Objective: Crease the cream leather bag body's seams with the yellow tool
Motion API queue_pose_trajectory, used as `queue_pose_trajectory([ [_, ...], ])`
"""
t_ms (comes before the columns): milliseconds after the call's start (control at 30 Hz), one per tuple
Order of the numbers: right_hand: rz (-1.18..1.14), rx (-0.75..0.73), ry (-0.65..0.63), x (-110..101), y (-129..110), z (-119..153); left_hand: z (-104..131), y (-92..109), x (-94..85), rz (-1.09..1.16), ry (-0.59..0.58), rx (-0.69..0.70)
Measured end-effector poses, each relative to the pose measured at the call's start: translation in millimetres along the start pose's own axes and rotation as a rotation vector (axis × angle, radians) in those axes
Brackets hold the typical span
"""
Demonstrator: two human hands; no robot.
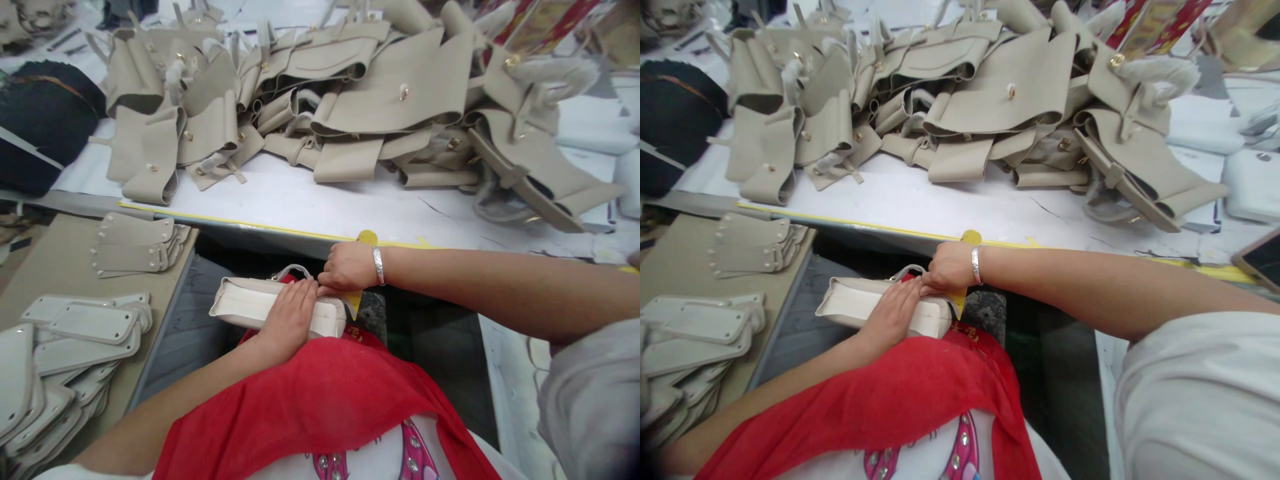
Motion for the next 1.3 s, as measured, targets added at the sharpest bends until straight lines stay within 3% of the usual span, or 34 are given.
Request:
queue_pose_trajectory([
  [200,-0.007,-0.011,0.050,7.9,-5.1,9.5,-2.5,5.1,1.1,-0.021,-0.034,0.031],
  [633,-0.110,0.173,0.013,10.5,-23.0,30.3,-11.5,14.8,-0.6,-0.064,-0.096,0.076],
  [933,-0.164,0.507,-0.126,7.9,-59.6,42.1,-11.2,18.1,1.9,-0.071,-0.132,0.118],
  [1133,-0.247,0.647,-0.168,0.2,-70.8,65.4,-10.4,3.1,-14.6,0.189,-0.168,0.116],
  [1233,-0.413,0.816,-0.081,-0.1,-79.3,84.9,-12.6,-1.0,-23.1,0.255,-0.197,0.120],
  [1300,-0.622,0.952,0.072,1.4,-87.3,96.1,-15.2,-0.5,-26.0,0.259,-0.217,0.130],
])
Point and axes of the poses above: each hand's wrist, its own z-axis away from the middle knuckle, its own x-axis out of the palm, y = z × x, the point moved 1 cm from there along -z, towards the middle knuckle, and after that the axes turned 7 degrees about z, right-handed, at the moved point
